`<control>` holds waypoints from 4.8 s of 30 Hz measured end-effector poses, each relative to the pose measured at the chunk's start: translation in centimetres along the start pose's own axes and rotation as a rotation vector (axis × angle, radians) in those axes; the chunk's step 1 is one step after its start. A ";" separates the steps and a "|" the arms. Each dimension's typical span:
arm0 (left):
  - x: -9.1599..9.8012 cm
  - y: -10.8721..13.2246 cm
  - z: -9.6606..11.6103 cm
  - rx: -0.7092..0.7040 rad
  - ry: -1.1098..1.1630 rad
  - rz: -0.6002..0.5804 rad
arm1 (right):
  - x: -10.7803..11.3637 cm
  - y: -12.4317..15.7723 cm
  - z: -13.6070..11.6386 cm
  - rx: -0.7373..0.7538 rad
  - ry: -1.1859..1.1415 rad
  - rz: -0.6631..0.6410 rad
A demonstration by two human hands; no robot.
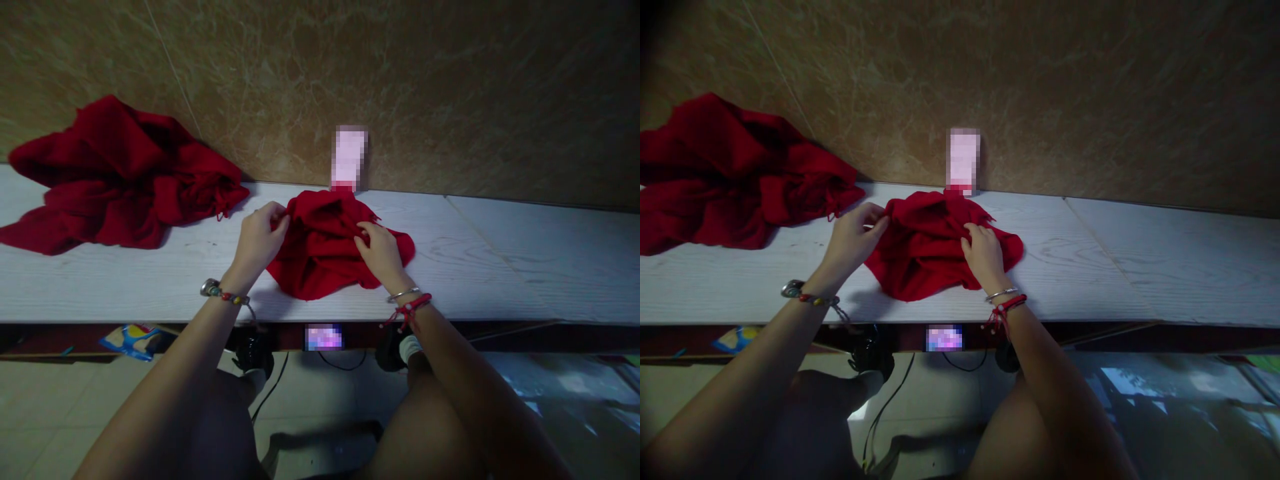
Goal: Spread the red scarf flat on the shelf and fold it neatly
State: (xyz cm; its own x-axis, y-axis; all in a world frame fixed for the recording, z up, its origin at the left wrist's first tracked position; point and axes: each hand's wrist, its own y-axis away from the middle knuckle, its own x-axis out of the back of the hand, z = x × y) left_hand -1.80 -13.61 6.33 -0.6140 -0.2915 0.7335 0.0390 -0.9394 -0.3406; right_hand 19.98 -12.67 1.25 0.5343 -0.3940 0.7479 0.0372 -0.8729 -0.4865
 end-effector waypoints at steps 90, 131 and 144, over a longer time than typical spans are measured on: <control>0.2 0.4 -0.1 0.120 -0.457 -0.151 | 6.2 1.0 0.7 0.057 0.077 -0.077; 1.4 0.5 -0.1 0.242 -0.567 -0.213 | 6.6 2.0 2.3 -0.169 0.130 -0.158; -1.5 0.7 -0.5 0.184 -0.675 -0.342 | 5.5 2.0 2.6 -0.080 0.302 -0.450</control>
State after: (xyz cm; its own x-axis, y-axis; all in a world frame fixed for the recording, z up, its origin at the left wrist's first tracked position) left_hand -1.25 -13.77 4.69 -0.0046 0.0287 0.9996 0.1000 -0.9946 0.0290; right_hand 25.23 -15.88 3.21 0.2140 -0.0316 0.9763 0.1356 -0.9888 -0.0617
